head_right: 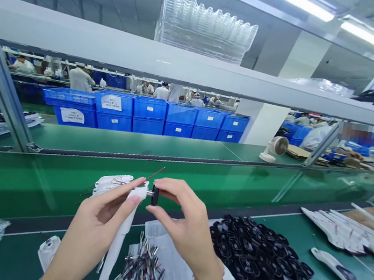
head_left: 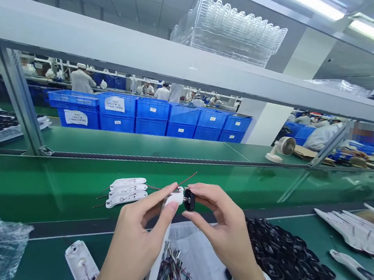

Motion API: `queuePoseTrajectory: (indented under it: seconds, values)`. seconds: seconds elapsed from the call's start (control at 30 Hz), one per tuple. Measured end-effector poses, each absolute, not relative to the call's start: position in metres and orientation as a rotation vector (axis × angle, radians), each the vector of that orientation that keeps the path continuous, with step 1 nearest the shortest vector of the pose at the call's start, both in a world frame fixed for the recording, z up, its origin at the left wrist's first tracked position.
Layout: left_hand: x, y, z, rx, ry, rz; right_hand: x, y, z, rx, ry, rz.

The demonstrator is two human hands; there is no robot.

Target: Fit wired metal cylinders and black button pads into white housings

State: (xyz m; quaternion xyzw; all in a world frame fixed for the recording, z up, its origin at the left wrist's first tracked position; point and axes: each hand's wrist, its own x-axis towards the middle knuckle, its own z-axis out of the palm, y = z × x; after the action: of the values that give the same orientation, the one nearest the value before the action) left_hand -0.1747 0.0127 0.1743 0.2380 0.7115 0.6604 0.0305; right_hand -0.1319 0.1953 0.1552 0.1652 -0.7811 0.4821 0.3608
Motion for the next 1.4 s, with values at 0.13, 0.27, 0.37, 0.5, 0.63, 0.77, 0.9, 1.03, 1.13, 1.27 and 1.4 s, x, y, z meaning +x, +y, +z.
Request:
queuePoseTrajectory:
  seconds: [0.13, 0.27, 0.37, 0.5, 0.63, 0.77, 0.9, 1.03, 1.13, 1.27, 1.4]
  values:
    - [-0.173, 0.016, 0.172, 0.66, 2.153, 2.064, -0.138, 0.194, 0.147, 0.468, -1.977, 1.067]
    - [-0.172, 0.016, 0.171, 0.632, 2.139, 2.052, -0.142, 0.192, 0.143, 0.471, -1.946, 1.136]
    - [-0.174, 0.012, 0.171, 0.837, 2.208, 1.966, -0.143, 0.19, 0.142, 0.399, -1.937, 1.444]
    - [-0.178, 0.003, 0.172, 1.102, 2.232, 1.895, -0.141, 0.189, 0.143, 0.252, -1.892, 1.761]
    - [-0.182, -0.002, 0.171, 1.2, 2.21, 1.866, -0.138, 0.19, 0.149, 0.195, -1.899, 1.885]
    - [-0.187, 0.0, 0.165, 1.274, 2.245, 1.868, -0.136, 0.188, 0.156, 0.108, -1.937, 2.015]
    - [-0.185, 0.005, 0.155, 1.309, 2.312, 2.019, -0.14, 0.185, 0.158, 0.082, -1.987, 2.152]
    - [-0.197, -0.002, 0.147, 1.354, 2.488, 1.814, -0.137, 0.194, 0.161, 0.099, -2.257, 2.048]
    - [-0.246, -0.019, 0.14, 1.365, 2.711, 1.387, -0.128, 0.215, 0.167, -0.134, -2.582, 1.819]
    - [-0.346, -0.042, 0.113, 1.166, 2.911, 1.094, -0.115, 0.247, 0.172, -0.379, -2.795, 1.502]
    - [-0.41, -0.051, 0.072, 1.026, 2.986, 0.779, -0.1, 0.266, 0.176, -0.446, -2.9, 1.342]
